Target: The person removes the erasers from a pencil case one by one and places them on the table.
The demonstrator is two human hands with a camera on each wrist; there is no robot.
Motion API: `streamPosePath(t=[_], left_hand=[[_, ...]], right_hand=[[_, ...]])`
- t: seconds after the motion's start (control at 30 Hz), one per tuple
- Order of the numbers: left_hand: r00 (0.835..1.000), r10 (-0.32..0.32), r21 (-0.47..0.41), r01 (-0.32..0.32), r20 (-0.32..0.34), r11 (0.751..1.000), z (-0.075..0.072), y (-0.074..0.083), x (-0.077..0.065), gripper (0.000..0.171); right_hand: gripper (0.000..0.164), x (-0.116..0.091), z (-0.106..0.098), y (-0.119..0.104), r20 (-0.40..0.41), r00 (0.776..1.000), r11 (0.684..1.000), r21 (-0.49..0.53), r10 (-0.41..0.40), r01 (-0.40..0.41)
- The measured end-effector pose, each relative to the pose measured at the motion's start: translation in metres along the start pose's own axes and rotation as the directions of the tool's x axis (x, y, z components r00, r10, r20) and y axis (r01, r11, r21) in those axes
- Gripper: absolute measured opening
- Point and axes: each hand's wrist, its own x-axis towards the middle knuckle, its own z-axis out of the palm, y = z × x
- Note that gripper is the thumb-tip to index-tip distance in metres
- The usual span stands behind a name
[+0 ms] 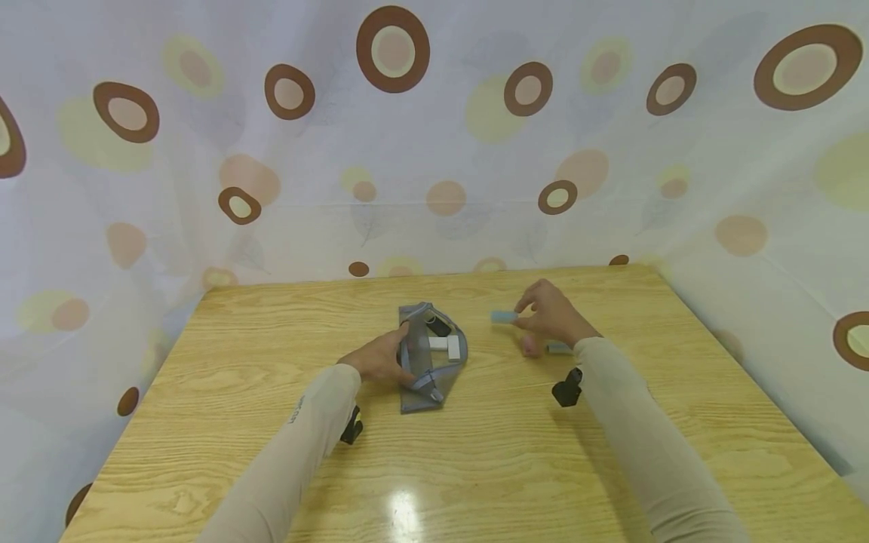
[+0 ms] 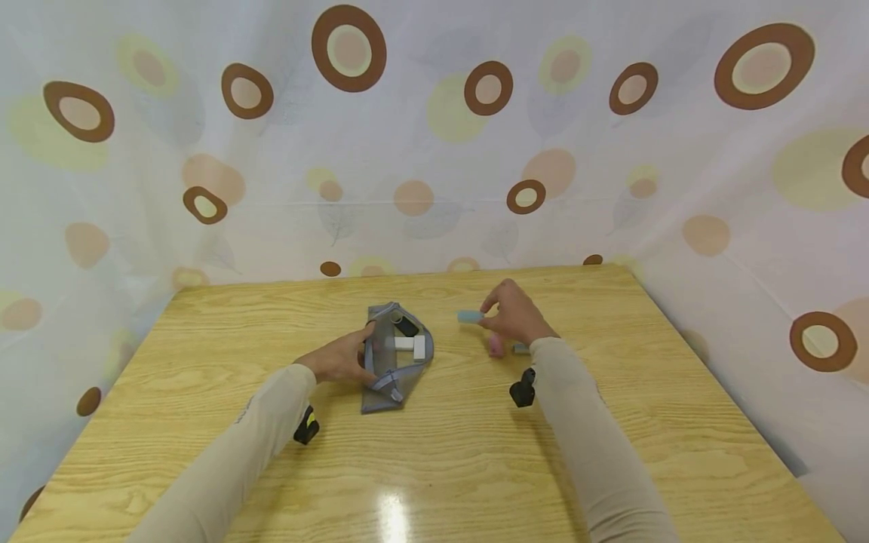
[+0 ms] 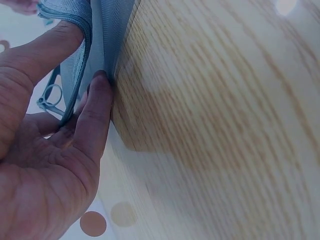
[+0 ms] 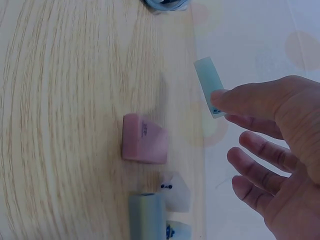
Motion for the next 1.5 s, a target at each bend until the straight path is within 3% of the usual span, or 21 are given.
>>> streamPosePath(t=[0.47, 0.93, 1.5], left_hand=[[1.000, 0.014, -0.013, -0.014, 0.003, 1.000, 0.000, -0.001, 0.002, 0.114], [1.000, 0.020, -0.007, -0.020, 0.006, 1.000, 0.000, -0.001, 0.002, 0.114], [1.000, 0.029, -0.016, -0.029, 0.006, 0.999, -0.001, -0.005, 0.003, 0.115]], right_hand=[[0.021, -0.006, 0.002, 0.019, -0.027, 0.991, 0.992, -0.006, 0.129, -0.129], [0.023, -0.014, 0.006, 0.025, -0.029, 0.982, 0.982, 0.026, 0.185, -0.185], [0.019, -0.011, 0.009, 0.022, -0.021, 0.977, 0.975, -0.072, 0.210, -0.211]])
